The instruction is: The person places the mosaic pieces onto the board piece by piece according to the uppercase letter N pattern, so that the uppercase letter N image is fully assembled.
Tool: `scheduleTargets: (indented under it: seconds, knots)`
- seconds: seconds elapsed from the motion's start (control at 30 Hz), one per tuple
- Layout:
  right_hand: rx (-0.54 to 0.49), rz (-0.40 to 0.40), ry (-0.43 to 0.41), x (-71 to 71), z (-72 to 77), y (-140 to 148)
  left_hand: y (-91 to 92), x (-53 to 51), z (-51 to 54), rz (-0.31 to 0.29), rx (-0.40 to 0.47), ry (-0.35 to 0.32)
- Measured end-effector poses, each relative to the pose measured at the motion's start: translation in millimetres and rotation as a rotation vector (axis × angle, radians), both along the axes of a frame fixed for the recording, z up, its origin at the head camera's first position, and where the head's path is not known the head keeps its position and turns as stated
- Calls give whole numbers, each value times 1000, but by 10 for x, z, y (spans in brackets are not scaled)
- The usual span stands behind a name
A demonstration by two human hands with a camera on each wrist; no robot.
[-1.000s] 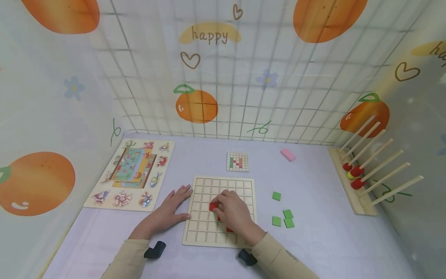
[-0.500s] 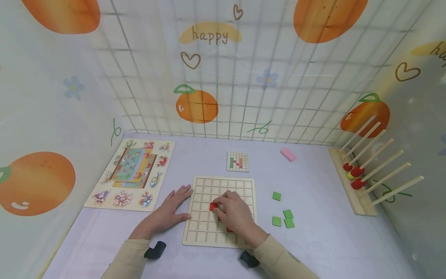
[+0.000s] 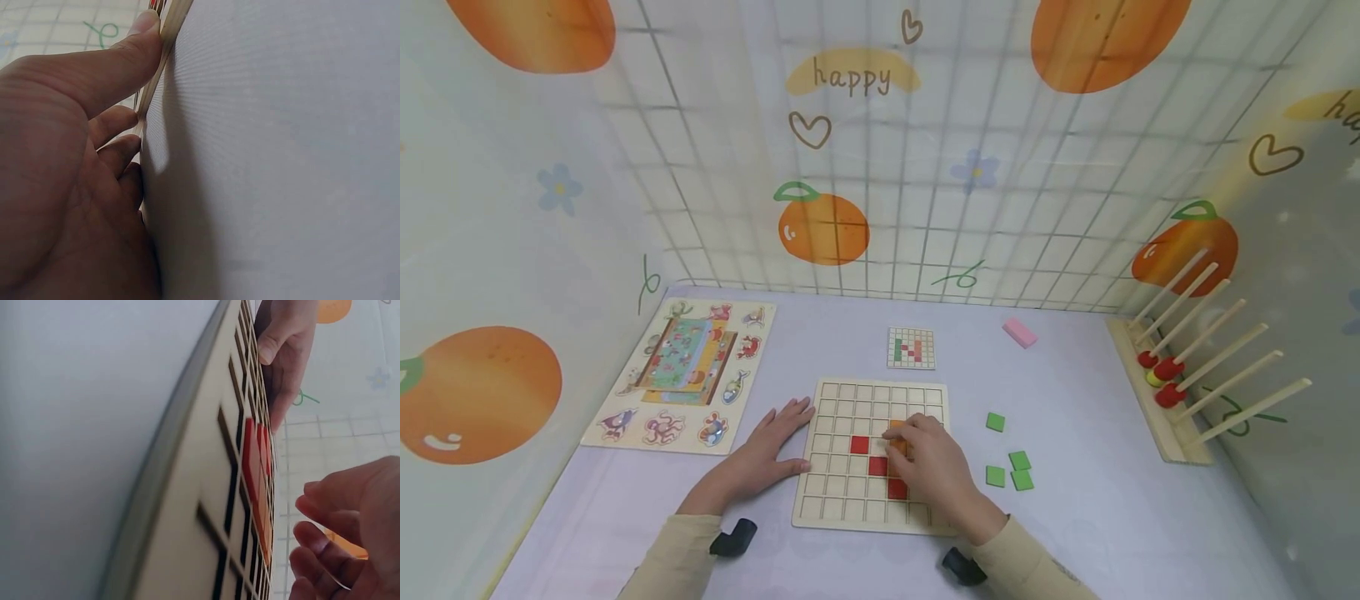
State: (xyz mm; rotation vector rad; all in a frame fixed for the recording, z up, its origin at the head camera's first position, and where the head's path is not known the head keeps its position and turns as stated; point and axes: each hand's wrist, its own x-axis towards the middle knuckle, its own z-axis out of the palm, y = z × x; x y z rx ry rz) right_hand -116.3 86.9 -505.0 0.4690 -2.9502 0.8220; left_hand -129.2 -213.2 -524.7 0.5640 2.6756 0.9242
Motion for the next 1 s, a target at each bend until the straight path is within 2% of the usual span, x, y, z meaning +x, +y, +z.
scheduleTargets:
  seconds: [0.27, 0.43, 0.67, 0.83, 1.0]
  knots:
    - [-6, -62, -14, 28, 25, 232, -1, 1, -11, 0, -3, -7]
    - [4, -100, 8, 35, 25, 415, -8, 0, -14, -6, 1, 8]
    - [-3, -158, -13, 38, 10, 703, -6, 1, -19, -29, 16, 31]
    - [14, -179, 4, 13, 11, 904, -10, 5, -18, -28, 10, 31]
    - [19, -200, -16, -35, 28, 1079, -7, 6, -8, -22, 5, 19]
